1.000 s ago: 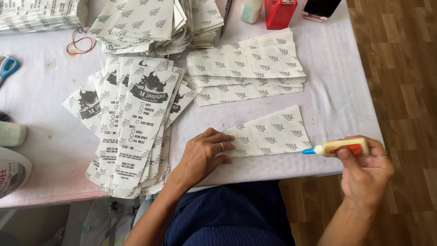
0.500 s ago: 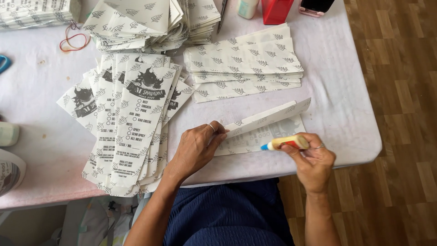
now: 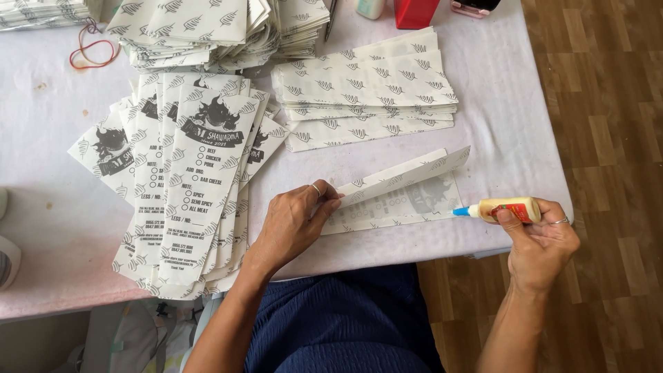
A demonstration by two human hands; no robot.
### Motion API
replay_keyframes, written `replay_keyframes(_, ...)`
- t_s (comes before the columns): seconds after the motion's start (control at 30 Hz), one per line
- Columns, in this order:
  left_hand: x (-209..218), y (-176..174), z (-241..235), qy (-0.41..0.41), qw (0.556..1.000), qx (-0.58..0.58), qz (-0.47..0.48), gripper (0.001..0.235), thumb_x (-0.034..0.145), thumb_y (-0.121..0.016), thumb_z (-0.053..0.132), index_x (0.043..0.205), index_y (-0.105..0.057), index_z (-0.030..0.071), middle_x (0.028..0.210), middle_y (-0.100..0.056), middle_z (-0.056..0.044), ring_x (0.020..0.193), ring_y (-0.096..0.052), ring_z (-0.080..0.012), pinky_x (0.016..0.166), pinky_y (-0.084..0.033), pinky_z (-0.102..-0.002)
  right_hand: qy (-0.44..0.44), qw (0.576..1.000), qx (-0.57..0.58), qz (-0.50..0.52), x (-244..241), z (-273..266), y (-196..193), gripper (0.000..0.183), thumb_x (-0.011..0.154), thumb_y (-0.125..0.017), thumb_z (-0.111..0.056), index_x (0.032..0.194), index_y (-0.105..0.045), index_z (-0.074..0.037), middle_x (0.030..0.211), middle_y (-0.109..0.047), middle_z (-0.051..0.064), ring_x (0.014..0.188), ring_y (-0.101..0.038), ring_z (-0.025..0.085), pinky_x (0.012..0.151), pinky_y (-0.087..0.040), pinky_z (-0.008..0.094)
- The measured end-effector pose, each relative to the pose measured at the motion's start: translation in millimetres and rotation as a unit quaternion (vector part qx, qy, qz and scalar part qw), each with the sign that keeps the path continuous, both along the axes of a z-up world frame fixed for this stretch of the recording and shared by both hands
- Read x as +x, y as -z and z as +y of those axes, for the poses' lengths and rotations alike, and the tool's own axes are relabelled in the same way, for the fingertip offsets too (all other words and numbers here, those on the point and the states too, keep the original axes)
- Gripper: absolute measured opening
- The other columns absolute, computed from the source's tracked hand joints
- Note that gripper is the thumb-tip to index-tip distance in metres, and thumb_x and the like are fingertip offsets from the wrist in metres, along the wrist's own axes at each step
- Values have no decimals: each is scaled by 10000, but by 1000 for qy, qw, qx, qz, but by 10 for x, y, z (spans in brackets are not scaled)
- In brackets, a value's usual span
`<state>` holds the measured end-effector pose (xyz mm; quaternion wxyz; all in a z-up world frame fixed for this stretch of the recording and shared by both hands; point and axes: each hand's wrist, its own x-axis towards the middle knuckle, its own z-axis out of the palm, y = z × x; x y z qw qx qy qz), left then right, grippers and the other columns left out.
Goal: Folding printed paper sheets and applying glue to the edges to create packaging or envelopes.
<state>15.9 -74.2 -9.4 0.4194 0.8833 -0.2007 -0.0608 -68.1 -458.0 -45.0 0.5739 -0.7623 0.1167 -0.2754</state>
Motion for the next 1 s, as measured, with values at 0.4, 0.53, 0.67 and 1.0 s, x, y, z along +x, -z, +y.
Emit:
replay_keyframes(0.4, 113, -28, 29, -24, 996, -34, 85, 141, 983, -610, 277, 924, -634, 152, 696, -711, 17, 531, -579, -197, 630, -435, -333, -59, 996, 68, 0, 103, 487, 31, 253, 897, -800, 4, 1035, -589, 20, 908, -651, 133, 858, -719, 275, 826, -697, 405)
replay_keyframes(0.53, 168, -103, 34, -36, 991, -44, 122, 133, 980, -613, 265, 920, -646, 151, 677, -715, 48, 571, -586, -147, 653, -449, -313, -119, 989, 88, 25, 149, 1111, -32, 238, 879, -779, 28, 1031, -595, 11, 890, -683, 127, 860, -731, 253, 815, -674, 358)
replay_keyframes(0.67, 198, -137, 59, -40, 983, -81, 157, 164, 971, -622, 254, 940, -690, 107, 751, -761, -71, 699, -705, -242, 711, -509, -376, -225, 971, 82, 2, 199, 1609, 34, 215, 836, -775, 71, 905, -580, 11, 845, -745, 218, 849, -784, 299, 760, -662, 354)
replay_keyframes(1.0, 68, 27, 23, -36, 992, -93, 76, 150, 946, -660, 221, 1000, -689, 84, 830, -794, -152, 813, -764, -410, 741, -589, -510, -197, 966, 168, 7, 173, 1781, 101, 258, 789, -809, 58, 997, -656, 44, 813, -740, 193, 797, -747, 226, 775, -643, 401)
